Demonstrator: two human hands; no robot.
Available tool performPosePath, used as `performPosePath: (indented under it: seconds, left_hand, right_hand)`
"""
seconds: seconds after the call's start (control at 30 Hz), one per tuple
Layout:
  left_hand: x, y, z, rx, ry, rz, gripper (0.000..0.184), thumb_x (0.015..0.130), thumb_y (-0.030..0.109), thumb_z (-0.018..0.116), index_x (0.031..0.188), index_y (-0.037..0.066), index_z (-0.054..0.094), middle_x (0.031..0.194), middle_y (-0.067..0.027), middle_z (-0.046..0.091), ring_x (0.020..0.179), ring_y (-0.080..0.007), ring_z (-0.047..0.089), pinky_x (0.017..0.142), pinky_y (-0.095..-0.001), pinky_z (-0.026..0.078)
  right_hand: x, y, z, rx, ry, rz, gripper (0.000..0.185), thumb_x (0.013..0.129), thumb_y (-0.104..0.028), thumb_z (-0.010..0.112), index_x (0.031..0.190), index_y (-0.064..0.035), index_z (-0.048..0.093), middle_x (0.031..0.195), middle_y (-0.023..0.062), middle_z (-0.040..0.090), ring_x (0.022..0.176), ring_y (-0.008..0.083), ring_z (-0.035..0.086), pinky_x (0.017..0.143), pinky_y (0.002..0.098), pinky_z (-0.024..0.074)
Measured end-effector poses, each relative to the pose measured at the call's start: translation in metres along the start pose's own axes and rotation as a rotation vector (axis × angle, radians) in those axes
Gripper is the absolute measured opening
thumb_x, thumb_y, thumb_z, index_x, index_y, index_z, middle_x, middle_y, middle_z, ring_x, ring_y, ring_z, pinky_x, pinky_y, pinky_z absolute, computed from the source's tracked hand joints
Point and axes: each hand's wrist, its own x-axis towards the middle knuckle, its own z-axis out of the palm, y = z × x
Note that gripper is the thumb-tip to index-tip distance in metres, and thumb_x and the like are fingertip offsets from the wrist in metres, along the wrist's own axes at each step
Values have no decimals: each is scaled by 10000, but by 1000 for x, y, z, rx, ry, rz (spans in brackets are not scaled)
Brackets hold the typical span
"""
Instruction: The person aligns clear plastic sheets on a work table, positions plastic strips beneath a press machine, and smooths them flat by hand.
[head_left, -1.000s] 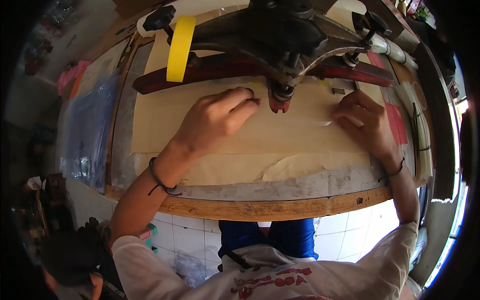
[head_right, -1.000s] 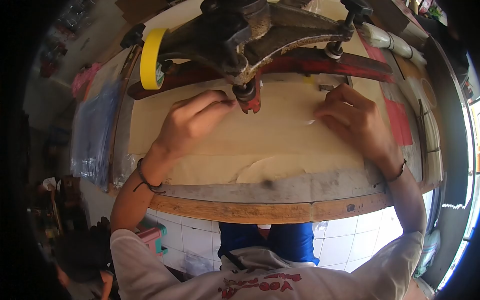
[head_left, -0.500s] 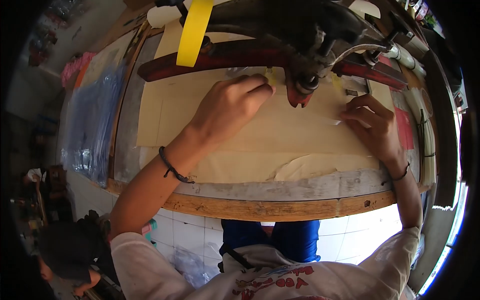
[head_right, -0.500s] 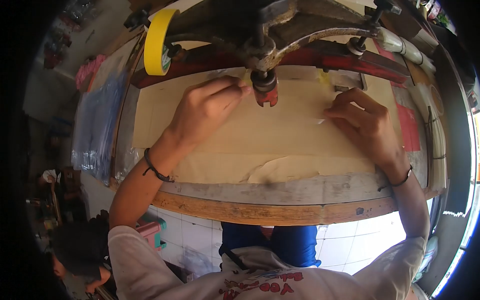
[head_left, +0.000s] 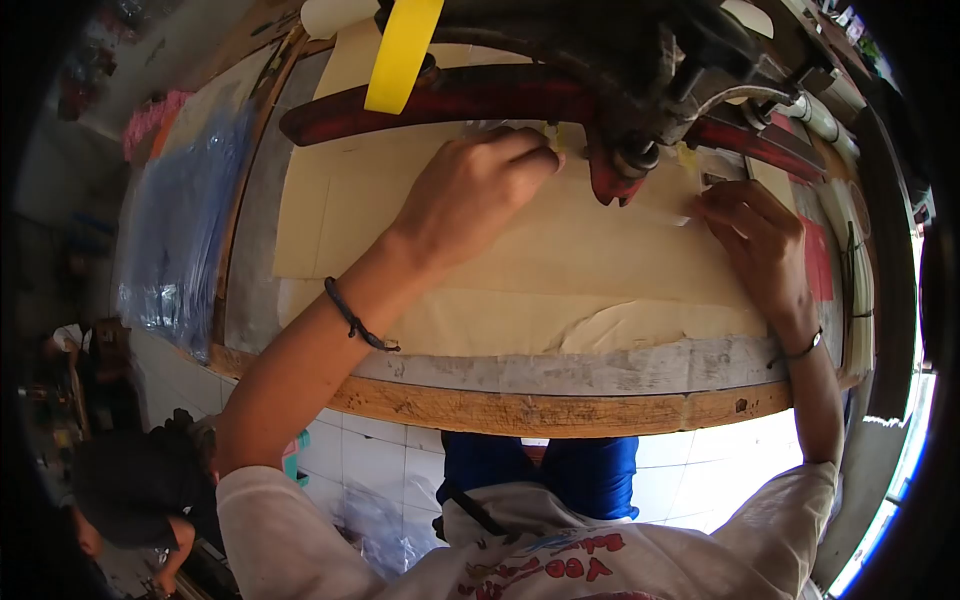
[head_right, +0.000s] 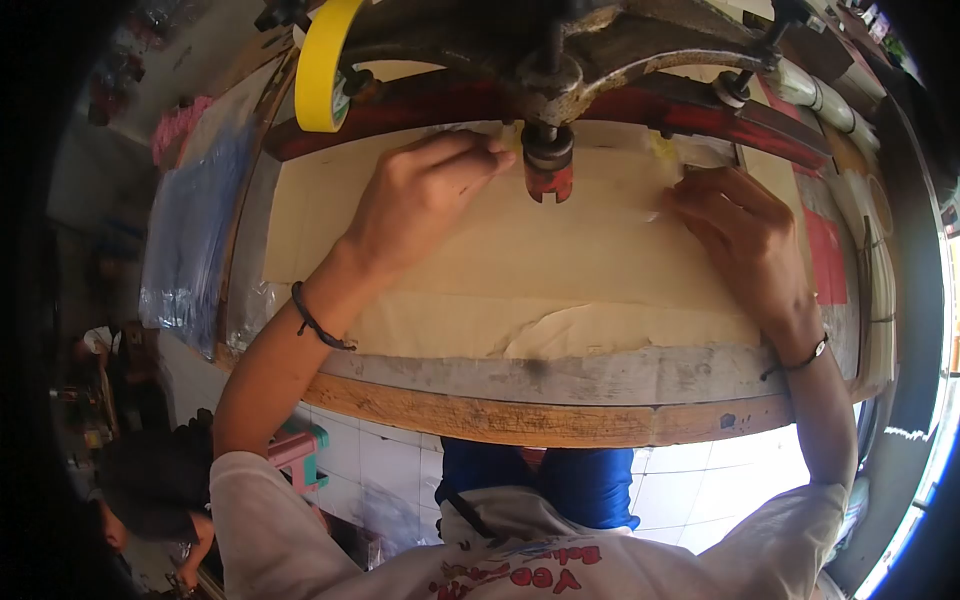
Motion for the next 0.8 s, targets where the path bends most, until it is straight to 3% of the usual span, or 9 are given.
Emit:
performPosePath:
  seconds: [0.17,0.27,0.57,0.67,0.8]
  left_hand:
    - [0,2,-2,7,-41,-26,119,800,4,711,919,12,711,897,-83,687,801,-230,696,694,-314,601]
    - [-1,2,-2,-29,-35,-29,209,744,3,630,945,23,687,984,-89,687,907,-258,687,770,-356,592]
    - [1,2,0,-30,12,-54,141,790,-2,734,920,39,697,875,-85,703,795,-251,702,692,-339,593]
    - [-1,2,-1,-29,-25,-48,195,743,-12,632,933,28,645,935,-108,687,868,-272,691,747,-363,589]
    - [-2,0,-1,-51,-21,-46,186,737,-8,633,919,29,636,922,-103,683,862,-271,690,740,-361,590]
  right_hand:
    - [1,0,0,-5,1,31,173,772,23,741,937,-26,722,949,99,702,859,264,697,735,352,574]
    - [1,1,0,-6,5,44,167,773,12,746,933,-32,727,952,94,705,851,259,699,734,349,577]
    - [-1,3,1,33,7,113,166,778,6,742,933,-52,741,954,84,708,847,248,705,733,338,580]
    - [-1,2,-2,48,-10,108,166,783,7,737,938,-54,743,961,89,706,851,250,705,741,336,579]
    - [1,1,-2,45,-21,111,166,790,11,728,942,-54,742,966,98,704,854,257,704,749,338,579]
